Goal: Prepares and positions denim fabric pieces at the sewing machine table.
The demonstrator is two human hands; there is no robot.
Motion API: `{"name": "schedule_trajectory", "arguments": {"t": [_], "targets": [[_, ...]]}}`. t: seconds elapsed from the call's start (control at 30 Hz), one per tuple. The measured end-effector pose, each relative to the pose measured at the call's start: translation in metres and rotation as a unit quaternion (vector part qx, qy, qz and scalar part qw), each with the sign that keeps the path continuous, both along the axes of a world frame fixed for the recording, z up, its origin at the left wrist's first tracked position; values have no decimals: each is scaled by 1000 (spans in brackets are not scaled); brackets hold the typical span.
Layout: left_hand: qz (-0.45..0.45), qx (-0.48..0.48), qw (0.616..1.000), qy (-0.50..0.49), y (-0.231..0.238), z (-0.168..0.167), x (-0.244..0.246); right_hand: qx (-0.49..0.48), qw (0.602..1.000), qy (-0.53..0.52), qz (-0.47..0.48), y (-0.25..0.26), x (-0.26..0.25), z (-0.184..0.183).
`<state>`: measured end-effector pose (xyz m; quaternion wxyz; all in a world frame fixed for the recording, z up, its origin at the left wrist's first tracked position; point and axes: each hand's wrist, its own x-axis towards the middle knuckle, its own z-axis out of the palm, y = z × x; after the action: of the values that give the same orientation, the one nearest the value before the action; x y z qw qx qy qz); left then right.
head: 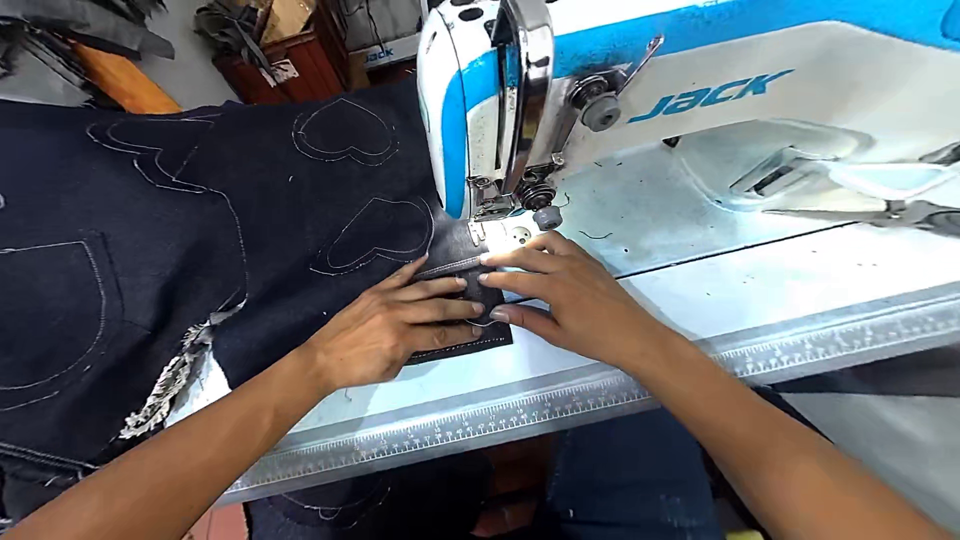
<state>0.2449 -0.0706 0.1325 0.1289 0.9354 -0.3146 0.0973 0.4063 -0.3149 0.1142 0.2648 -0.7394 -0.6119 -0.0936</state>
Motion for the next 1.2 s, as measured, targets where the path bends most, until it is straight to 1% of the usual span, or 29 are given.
{"name": "schedule_trajectory", "arguments": {"t": [0.07, 0.17, 0.37, 0.53, 0.57, 0.6, 0.67, 0.7, 0.73, 0.77, 0.8, 0.83, 0.87, 0.9, 0.93, 0.97, 1.0, 1.03, 1.07, 1.13, 1.17, 1.2], "targets": [[9, 12, 1000, 0, 5, 2, 10, 14, 1000, -17, -10, -1, -2, -1], [20, 19, 1000, 4, 13, 3, 22, 11, 999, -31, -29, -1, -4, 0], [34, 38, 999, -8, 36, 3, 52, -41, 995, -29, -86, 4, -3, 3], [21, 20, 999, -37, 48, 5, 71, -40, 995, -25, -92, 4, -3, 2], [32, 41, 998, -29, 44, 10, 69, -30, 995, -22, -92, 3, -3, 2], [50, 90, 995, -11, 38, 21, 65, -21, 996, -19, -90, 3, -2, 1], [67, 246, 966, 37, 22, 56, 58, -12, 996, -13, -87, 3, -1, 0], [49, 291, 954, 56, 19, 73, 58, -10, 996, -11, -84, 2, -1, 0], [-2, 304, 951, 47, 26, 84, 62, -13, 996, -9, -83, 2, -1, 0], [-79, 296, 952, 22, 44, 89, 70, -15, 996, -5, -83, 1, -1, 0], [-146, 272, 951, 15, 65, 88, 78, -12, 997, -2, -81, 1, -1, 0], [-178, 253, 950, 37, 85, 81, 82, -7, 997, -2, -79, 0, -1, 0], [-180, 239, 953, 55, 100, 69, 80, 1, 997, -4, -76, 0, 0, -1], [-159, 220, 961, 57, 106, 55, 71, 14, 997, -9, -70, -1, 1, -2], [-113, 196, 973, 42, 101, 39, 54, 33, 997, -16, -61, -2, 2, -4], [-43, 158, 986, 27, 83, 21, 32, 54, 997, -19, -48, -5, 1, -5], [38, 112, 993, 14, 54, 7, 9, 72, 997, -21, -35, -8, -1, -6], [118, 68, 991, -3, 22, -4, -11, 81, 996, -17, -22, -11, -4, -5], [188, 20, 982, -21, -12, -14, -28, 71, 997, -5, -9, -13, -9, -2], [292, -131, 947, 25, -74, -12, -56, -5, 1000, 5, 23, -20, -19, 5], [316, -202, 927, 24, -94, -12, -62, -35, 998, -7, 42, -24, -23, 6], [328, -220, 919, 7, -104, -12, -65, -57, 996, -28, 56, -30, -25, 5]]}}
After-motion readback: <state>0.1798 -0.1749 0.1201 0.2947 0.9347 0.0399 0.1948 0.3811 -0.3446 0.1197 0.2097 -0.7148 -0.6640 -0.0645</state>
